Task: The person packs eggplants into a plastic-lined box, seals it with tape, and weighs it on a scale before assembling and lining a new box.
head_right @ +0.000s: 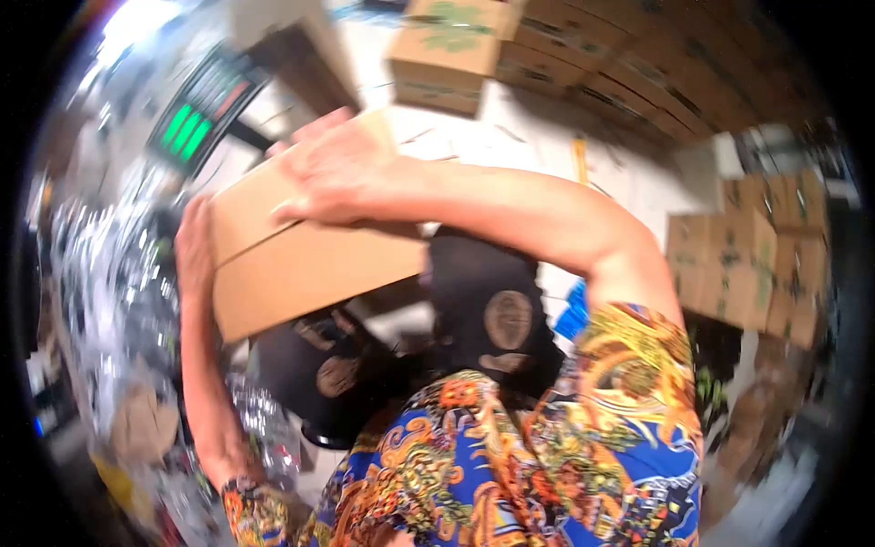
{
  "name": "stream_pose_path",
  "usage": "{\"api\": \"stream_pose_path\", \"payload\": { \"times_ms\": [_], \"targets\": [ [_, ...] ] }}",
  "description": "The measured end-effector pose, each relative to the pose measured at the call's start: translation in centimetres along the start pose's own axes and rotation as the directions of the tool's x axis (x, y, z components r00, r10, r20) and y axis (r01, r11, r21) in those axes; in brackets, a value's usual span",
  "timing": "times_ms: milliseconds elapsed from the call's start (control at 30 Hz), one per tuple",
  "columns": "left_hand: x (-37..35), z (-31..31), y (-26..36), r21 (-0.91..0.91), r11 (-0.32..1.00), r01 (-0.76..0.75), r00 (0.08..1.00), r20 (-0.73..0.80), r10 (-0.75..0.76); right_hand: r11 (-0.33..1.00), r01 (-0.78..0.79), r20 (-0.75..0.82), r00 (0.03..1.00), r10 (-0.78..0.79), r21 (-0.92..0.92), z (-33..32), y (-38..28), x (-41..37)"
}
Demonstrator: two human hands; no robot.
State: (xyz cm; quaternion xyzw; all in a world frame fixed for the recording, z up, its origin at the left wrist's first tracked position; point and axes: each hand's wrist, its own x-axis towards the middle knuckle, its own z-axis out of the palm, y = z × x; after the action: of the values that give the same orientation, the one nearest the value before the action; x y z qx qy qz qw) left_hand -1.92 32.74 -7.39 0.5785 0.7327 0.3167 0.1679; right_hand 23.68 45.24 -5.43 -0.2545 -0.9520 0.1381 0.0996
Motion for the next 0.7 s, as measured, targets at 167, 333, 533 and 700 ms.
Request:
{"api": "stream_pose_path", "payload": {
  "times_ms": [167, 333, 533, 700],
  "targets": [
    [0.4, -0.7, -3.7, 0.193, 0.941, -0.277, 0.961, 0.052, 0.272, 0.973, 0.213, -0.143, 0.969, -0.199, 0.088, 0.4, 1.6, -0.9],
    [-0.6, -1.0, 2.8, -0.233, 0.934, 0.271, 0.958, 0.163, -0.237, 0.949, 0.315, -0.083, 0.946, -0.315, -0.011, 0.2, 1.3, -0.3],
    [-0.3, -1.8, 0.6, 0.287, 0.908, -0.306, 0.947, 0.188, 0.260, 0.951, 0.306, -0.174, 0.936, -0.307, -0.035, 0.4, 1.7, -0.9],
    [-0.2, -2.8, -0.1, 0.435, 0.849, -0.301, 0.945, 0.256, 0.204, 0.860, 0.324, -0.583, 0.812, -0.038, 0.395, 4.0, 5.1, 1.8]
  ]
}}
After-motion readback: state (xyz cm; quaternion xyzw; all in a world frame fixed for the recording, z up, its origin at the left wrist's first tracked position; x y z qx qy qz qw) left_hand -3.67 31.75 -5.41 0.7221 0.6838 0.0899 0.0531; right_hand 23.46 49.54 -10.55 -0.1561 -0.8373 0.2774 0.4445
